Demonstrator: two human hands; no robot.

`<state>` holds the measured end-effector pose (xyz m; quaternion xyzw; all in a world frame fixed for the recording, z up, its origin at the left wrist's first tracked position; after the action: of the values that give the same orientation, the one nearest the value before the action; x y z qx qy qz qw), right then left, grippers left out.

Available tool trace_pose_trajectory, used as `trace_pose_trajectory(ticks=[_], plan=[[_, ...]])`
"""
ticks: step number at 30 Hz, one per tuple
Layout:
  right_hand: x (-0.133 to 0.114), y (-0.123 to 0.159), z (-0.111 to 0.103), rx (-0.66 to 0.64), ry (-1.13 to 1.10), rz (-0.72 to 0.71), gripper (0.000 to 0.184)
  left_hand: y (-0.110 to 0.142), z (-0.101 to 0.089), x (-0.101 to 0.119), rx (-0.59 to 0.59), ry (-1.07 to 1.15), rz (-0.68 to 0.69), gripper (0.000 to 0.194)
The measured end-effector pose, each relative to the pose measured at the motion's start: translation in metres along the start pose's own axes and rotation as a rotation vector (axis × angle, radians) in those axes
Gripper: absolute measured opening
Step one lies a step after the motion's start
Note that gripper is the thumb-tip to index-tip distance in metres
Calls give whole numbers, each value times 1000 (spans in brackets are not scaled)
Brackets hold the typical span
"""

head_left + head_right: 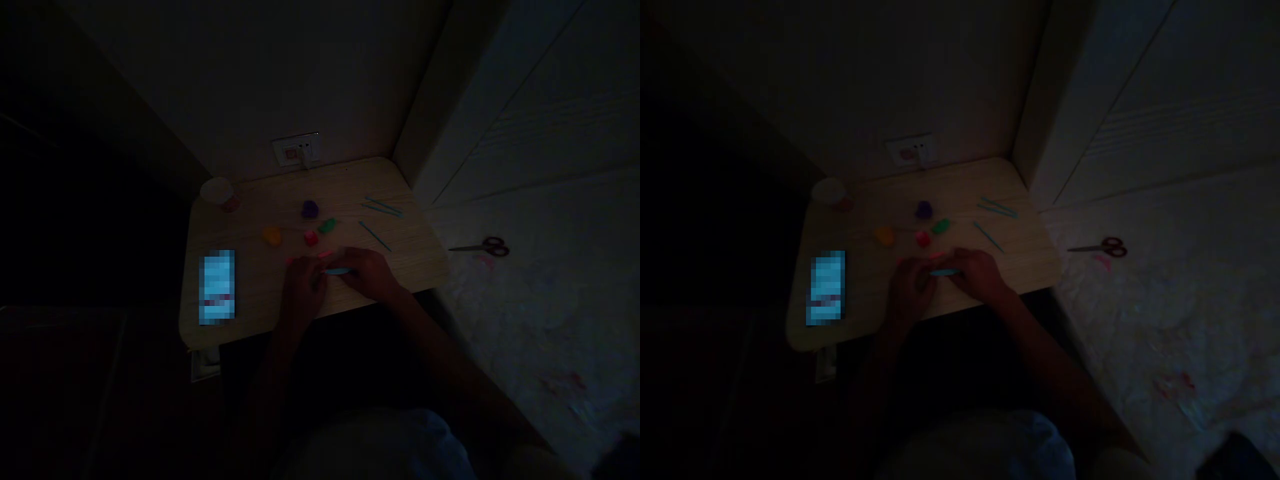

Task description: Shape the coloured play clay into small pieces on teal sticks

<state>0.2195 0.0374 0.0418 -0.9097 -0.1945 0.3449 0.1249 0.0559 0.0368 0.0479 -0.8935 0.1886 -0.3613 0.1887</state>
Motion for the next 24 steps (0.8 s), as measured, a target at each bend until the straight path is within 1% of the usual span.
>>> trace_pose_trajectory(ticks=[5, 9, 12, 14, 17, 20, 22, 24], plan=[[0, 0, 0, -26, 94, -24, 31, 0, -1, 1, -8, -12, -4, 17], [-4, 0, -2, -12, 81, -62, 35, 2, -3, 1, -3, -39, -4, 14], [-4, 0, -3, -10, 62, -56, 31, 2, -2, 1, -7, -33, 2, 12], [-2, -1, -4, 17, 18, -24, 28, 2, -2, 1, -5, -29, 4, 9], [2, -3, -10, 98, -110, 22, 27, 1, -3, 1, -3, -27, -4, 5], [5, -4, -18, 197, -233, 35, 18, 1, -3, 2, -7, -27, -15, 5], [6, -5, -18, 208, -268, 43, 13, 0, -2, 2, -9, -25, -18, 7], [5, -5, -14, 163, -262, 50, 15, 0, -2, 2, -4, -16, -22, 9]])
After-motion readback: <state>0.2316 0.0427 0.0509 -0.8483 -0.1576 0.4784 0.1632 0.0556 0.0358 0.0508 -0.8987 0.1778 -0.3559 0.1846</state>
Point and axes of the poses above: each hand's wrist, its own y-axis away from the middle knuckle, its own z-axis out of the palm, x = y × z, the point moved 6 cm from there along -y, towards the middle knuckle, and after that the axes turned 9 degrees about x, right-handed, at the moved point
